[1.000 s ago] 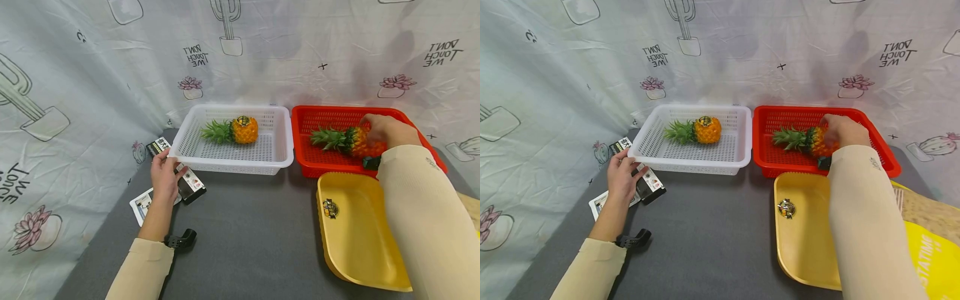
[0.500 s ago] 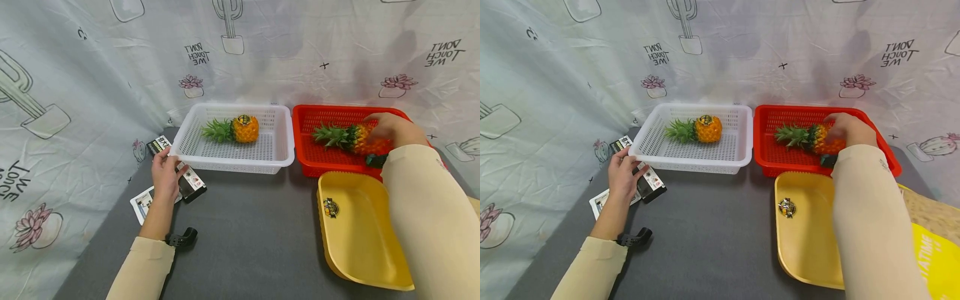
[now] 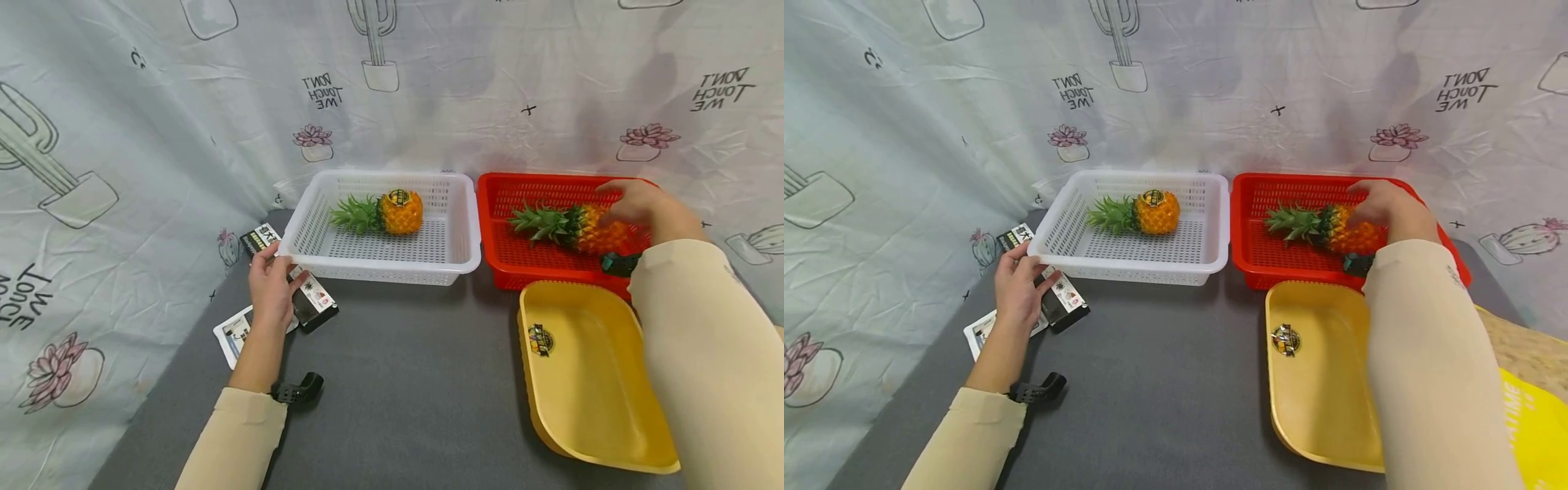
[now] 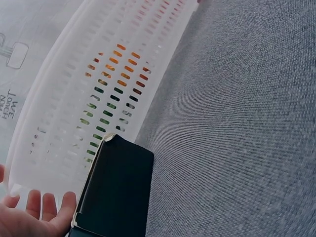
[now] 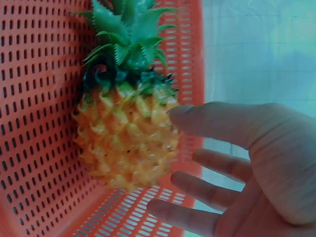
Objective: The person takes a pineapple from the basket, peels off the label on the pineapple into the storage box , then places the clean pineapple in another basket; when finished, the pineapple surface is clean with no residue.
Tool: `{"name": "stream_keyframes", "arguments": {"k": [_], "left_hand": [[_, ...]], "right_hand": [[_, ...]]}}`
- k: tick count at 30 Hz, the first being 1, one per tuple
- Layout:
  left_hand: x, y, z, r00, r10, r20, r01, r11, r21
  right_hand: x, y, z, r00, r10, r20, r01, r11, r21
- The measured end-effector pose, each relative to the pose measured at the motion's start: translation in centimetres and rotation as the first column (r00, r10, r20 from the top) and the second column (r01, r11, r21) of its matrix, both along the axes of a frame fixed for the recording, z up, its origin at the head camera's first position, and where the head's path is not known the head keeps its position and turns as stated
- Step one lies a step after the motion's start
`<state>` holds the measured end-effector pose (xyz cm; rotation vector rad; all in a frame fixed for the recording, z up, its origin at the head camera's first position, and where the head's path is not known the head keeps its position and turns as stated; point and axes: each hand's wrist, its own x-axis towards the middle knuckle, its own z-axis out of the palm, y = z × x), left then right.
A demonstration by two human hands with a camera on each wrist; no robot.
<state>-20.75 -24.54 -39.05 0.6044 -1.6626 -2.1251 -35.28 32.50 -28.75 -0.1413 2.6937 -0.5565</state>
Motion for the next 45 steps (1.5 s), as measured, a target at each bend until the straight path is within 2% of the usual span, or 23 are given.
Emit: {"name": "stream_keyframes", "arguments": {"k": [4,9,16,25,32,39,45], "left_hand": [[0.2,0.1,0.0,1.000,-0.012,0.013,0.012,1.000,0.006],[0.4,-0.1,-0.1,1.000,-0.019,0.007,0.019,1.000,0.001],[0.2,-0.3,0.1,1.000,-0.021,-0.002,0.021,1.000,-0.004],[0.3,-0.5,0.1,1.000,-0.020,0.005,0.020,1.000,0.005],[0.3,-0.5,0.3,1.000,-0.029,0.007,0.029,1.000,0.005],[0.2,-0.5,0.3,1.000,-0.026,0.002,0.026,1.000,0.006],[0.1,-0.4,0.1,1.000,-0.021,0.001,0.022,0.999,-0.024]], "right_hand": [[0.6,-0.6,1.0,0.999,0.026,-0.027,-0.027,0.999,-0.023],[1.6,-2.5,2.5,0.995,0.052,-0.087,-0.051,0.999,0.006],[2.4,-5.7,4.0,0.991,0.045,-0.128,-0.055,0.996,-0.077],[2.5,-9.5,3.9,0.992,0.028,-0.120,-0.056,0.972,-0.229],[2.6,-12.1,3.5,0.994,0.031,-0.108,-0.063,0.952,-0.299],[2.1,-14.7,2.9,0.995,0.048,-0.084,-0.076,0.928,-0.364],[1.7,-17.1,2.2,0.999,0.017,-0.035,-0.031,0.903,-0.429]]}}
